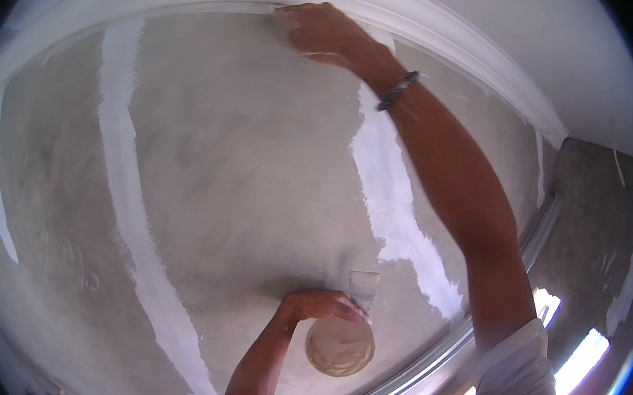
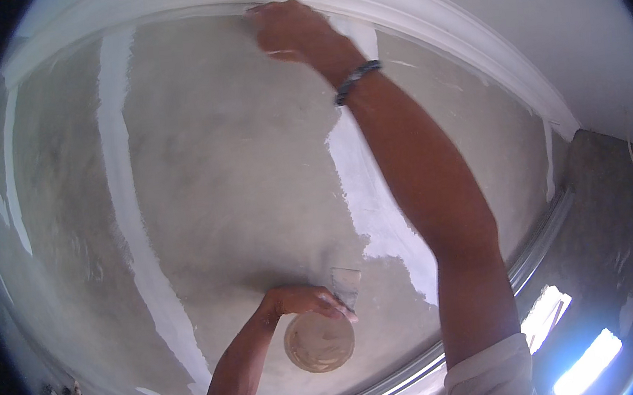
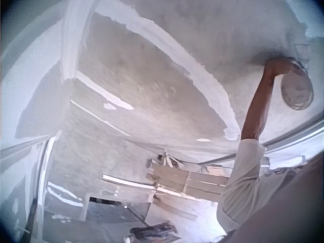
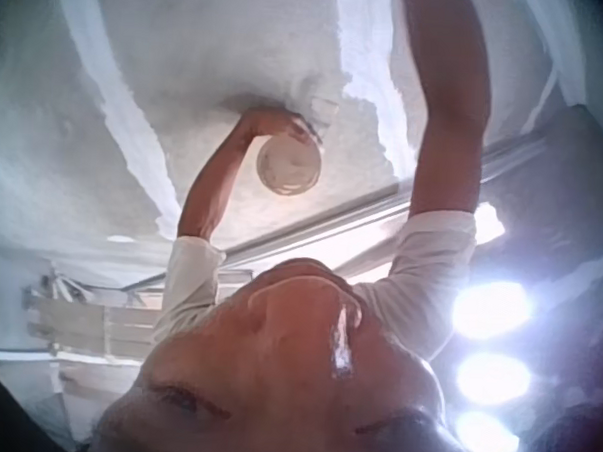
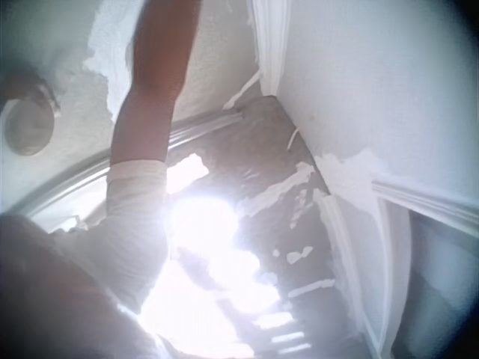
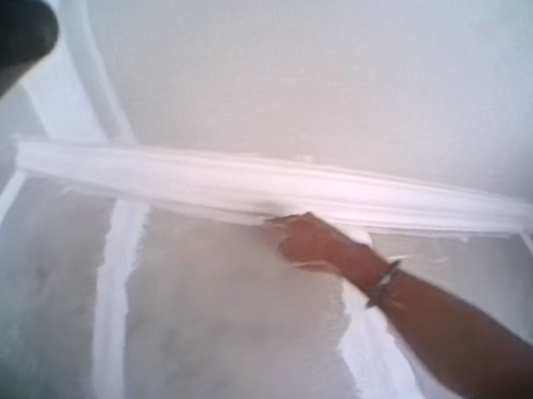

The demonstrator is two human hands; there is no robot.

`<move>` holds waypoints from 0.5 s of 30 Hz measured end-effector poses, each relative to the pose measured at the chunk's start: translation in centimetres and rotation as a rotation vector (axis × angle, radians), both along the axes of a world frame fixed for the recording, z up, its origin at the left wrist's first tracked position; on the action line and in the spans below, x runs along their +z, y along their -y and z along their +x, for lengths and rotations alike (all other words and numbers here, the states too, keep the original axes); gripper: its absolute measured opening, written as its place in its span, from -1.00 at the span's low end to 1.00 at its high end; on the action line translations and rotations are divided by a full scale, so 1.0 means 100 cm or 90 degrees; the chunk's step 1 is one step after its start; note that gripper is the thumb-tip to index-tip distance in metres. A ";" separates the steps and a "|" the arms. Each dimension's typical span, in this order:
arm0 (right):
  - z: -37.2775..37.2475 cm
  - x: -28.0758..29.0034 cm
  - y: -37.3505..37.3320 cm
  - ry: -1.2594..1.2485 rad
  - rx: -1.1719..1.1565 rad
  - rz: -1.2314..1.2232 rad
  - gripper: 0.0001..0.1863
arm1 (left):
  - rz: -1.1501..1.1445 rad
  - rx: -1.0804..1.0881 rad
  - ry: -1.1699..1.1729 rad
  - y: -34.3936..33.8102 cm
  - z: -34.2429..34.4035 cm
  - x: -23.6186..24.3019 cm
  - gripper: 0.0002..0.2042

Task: The person applies plaster or joint compound to the edge of ceiling crown molding using a metal scraper, repeatedly loading the scraper from a small tub and smoothing the material into the gap between the molding and the ceiling.

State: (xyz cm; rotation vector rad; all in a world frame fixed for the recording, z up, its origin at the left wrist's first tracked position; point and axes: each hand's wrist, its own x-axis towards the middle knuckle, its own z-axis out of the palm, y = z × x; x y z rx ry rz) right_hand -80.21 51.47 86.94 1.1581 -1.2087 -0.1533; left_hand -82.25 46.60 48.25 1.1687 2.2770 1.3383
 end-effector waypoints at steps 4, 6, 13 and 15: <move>-0.034 0.023 -0.042 0.098 -0.050 0.064 -0.49 | 0.011 0.001 -0.017 0.000 0.002 -0.001 -0.59; -0.040 0.020 -0.065 0.175 -0.052 0.016 -0.42 | -0.015 0.025 -0.019 0.003 0.000 -0.003 -0.58; -0.026 0.017 -0.113 0.422 -0.302 -0.055 -0.38 | -0.049 0.050 0.015 0.001 -0.011 -0.010 -0.61; -0.023 0.020 -0.118 0.266 -0.312 -0.044 -0.40 | -0.039 0.040 0.008 0.000 -0.017 -0.013 -0.61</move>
